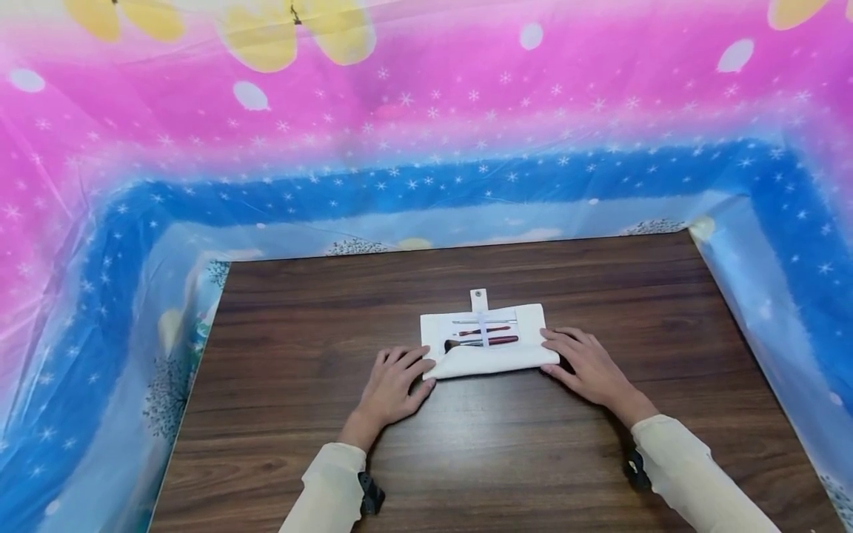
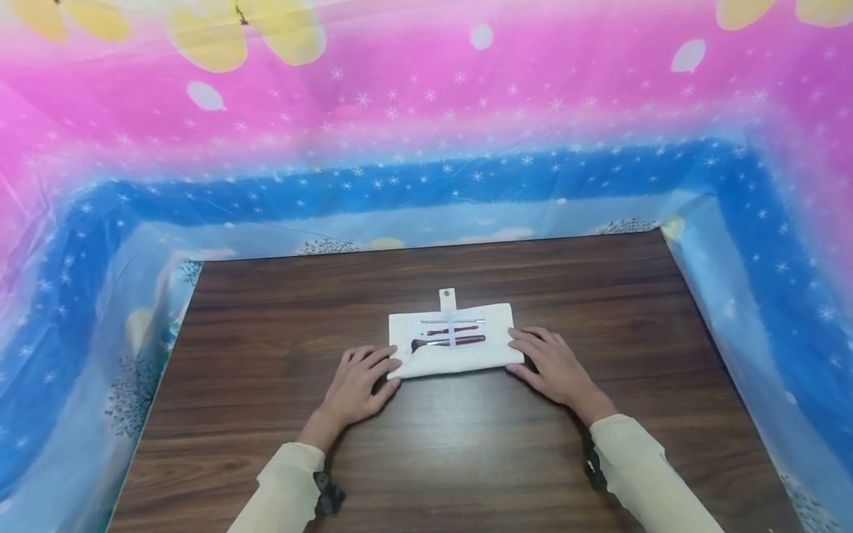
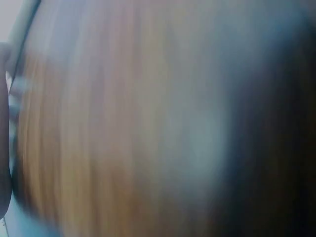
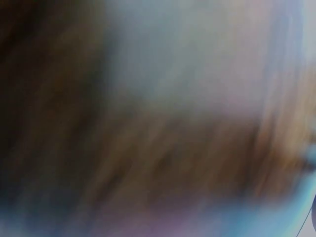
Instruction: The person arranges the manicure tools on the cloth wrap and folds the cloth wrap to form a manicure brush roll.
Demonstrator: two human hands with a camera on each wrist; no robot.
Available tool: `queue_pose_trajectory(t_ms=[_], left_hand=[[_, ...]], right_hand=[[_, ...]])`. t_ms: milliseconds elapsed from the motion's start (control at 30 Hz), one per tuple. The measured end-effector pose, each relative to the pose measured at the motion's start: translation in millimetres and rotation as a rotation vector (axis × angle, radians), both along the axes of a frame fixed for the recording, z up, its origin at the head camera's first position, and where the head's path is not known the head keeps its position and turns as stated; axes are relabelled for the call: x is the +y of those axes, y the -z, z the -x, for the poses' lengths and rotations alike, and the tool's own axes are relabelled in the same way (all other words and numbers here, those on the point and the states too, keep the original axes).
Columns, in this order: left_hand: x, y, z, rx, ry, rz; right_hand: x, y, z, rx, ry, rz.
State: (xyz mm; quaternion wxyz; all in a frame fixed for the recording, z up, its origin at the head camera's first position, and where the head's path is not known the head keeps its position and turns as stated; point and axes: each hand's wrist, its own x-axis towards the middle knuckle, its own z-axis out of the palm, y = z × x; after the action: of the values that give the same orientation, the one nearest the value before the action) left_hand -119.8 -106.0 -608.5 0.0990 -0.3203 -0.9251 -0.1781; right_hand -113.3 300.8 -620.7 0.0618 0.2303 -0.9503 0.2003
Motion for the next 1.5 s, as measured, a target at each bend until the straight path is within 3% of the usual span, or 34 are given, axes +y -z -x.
queue_pose_trajectory(t_ms=[100,333,433,600,833,967,1133,1233,1367,1500], left_hand=[[7.8,0.2,0.7,-0.025,-0.075,-0.037],[28.1,-6.2,11.1,-0.089,-0.301,-0.239],[36.3,-10.7,18.9,-0.117,-0.384,-0.276],[46.8,-13.9,31.0,-0.182,-0.480,-0.251],[51.6,-15.8,35.5,-0.226,-0.541,-0.185],[53.4,-18.6,34.0,-0.183,-0.513,-0.179],[62.1,-23.4,33.1,0.050,-0.304,-0.100],[71.4,-26.7,33.4,0.112,-0.212,-0.109],[83.7,-25.6,34.8,0.112,-0.202,-0.156],[92.4,-21.4,35.7,0.117,-0.212,-0.197]], right_hand=[[-5.7,0.8,3.0,-0.037,0.068,0.090],[-26.5,-7.6,21.7,-0.112,0.248,0.309],[-31.6,-14.9,31.1,-0.140,0.308,0.312],[-35.1,-23.8,44.8,-0.245,0.390,0.248],[-38.5,-34.0,54.6,-0.333,0.421,0.146],[-37.9,-40.1,55.1,-0.356,0.442,0.093],[-38.8,-46.0,57.7,-0.331,0.471,0.010],[-42.1,-49.1,60.3,-0.240,0.470,-0.027],[-50.6,-53.5,63.9,-0.074,0.402,-0.050],[-62.0,-58.5,66.6,-0.067,0.310,-0.007]])
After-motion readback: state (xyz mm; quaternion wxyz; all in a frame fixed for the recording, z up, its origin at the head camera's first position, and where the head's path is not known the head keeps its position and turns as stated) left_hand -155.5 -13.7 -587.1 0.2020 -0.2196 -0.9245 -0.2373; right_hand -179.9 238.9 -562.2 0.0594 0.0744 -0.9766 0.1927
